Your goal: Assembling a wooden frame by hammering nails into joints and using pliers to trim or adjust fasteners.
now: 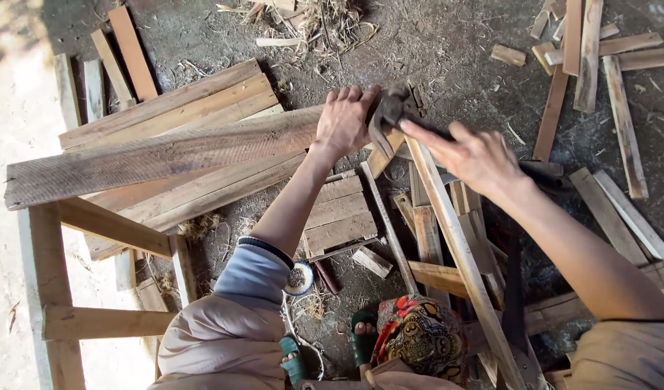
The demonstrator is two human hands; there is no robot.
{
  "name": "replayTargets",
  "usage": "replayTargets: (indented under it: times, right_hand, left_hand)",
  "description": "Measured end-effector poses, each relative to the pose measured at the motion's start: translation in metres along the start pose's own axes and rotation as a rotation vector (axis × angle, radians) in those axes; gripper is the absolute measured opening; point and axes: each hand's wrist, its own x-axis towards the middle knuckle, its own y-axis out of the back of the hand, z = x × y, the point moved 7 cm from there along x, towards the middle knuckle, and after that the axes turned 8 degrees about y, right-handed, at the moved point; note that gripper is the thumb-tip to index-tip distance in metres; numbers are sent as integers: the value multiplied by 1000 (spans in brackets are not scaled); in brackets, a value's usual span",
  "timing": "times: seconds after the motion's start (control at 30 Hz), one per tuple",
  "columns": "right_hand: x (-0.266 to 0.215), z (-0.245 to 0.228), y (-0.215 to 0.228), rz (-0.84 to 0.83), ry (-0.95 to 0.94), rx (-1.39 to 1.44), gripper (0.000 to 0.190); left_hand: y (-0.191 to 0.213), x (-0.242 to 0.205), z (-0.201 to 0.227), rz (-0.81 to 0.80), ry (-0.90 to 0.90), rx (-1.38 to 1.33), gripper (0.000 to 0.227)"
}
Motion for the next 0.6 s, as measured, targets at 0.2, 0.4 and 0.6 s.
replayTargets:
  times: [0.2,0.4,0.6]
  right_hand:
    - [-14,13,-14,18,-6,-117,64]
    - [-13,23,6,191,-409,362,64]
    - [-59,22,27,223,-643,923,36]
  left_hand:
    - [19,-10,18,18,-38,49,86]
    - [32,-14,16,2,2,-42,86]
    - [-3,0,9,102,-44,157,117]
